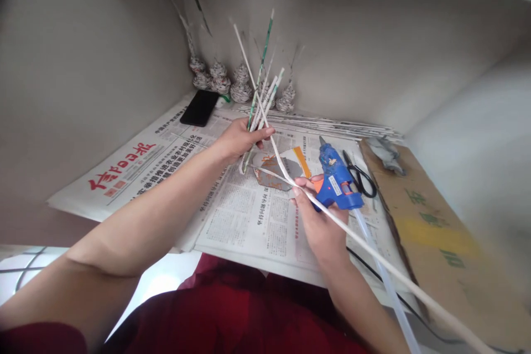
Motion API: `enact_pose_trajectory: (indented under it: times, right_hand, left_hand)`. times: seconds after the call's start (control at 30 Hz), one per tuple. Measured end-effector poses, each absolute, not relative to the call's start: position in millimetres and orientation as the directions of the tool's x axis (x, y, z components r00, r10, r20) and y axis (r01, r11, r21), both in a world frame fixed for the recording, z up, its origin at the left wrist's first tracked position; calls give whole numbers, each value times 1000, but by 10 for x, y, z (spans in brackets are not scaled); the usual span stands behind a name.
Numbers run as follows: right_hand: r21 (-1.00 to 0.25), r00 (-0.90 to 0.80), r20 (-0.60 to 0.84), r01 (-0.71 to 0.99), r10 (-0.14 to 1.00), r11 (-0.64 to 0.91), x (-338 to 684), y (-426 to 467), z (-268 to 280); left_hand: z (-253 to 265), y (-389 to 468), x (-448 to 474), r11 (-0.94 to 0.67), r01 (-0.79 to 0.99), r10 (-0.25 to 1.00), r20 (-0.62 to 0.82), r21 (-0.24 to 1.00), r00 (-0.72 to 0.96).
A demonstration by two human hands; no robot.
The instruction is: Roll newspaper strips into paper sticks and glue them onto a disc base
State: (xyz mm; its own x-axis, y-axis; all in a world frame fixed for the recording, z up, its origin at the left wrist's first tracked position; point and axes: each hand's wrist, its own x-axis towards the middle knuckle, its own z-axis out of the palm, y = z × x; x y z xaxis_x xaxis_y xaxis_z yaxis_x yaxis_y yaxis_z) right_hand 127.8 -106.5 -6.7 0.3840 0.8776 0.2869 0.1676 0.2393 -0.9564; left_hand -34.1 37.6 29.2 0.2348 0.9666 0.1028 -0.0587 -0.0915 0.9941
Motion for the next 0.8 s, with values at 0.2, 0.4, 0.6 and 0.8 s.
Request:
enact_pose_trajectory:
  times: [0.2, 0.4, 0.6, 0.8]
  right_hand:
    - [-963, 354, 264, 151, 897, 223, 1189, -981, -67]
    - [-957, 336, 273, 193, 902, 218, 1145, -928, -51]
    - [-940, 318, 296, 264, 901, 215, 1197, -947, -117]
    - [-928, 282, 280, 326, 917, 183, 1188, -964, -170]
  left_hand:
    - [291, 313, -309, -111, -22, 925, 111, 994, 364]
    - [258, 335, -317, -185, -26, 883, 178, 982, 434]
    - [258, 397, -345, -248, -20, 899, 238, 969, 369]
    - [211, 453, -366, -383, 104, 884, 331, 918, 329]
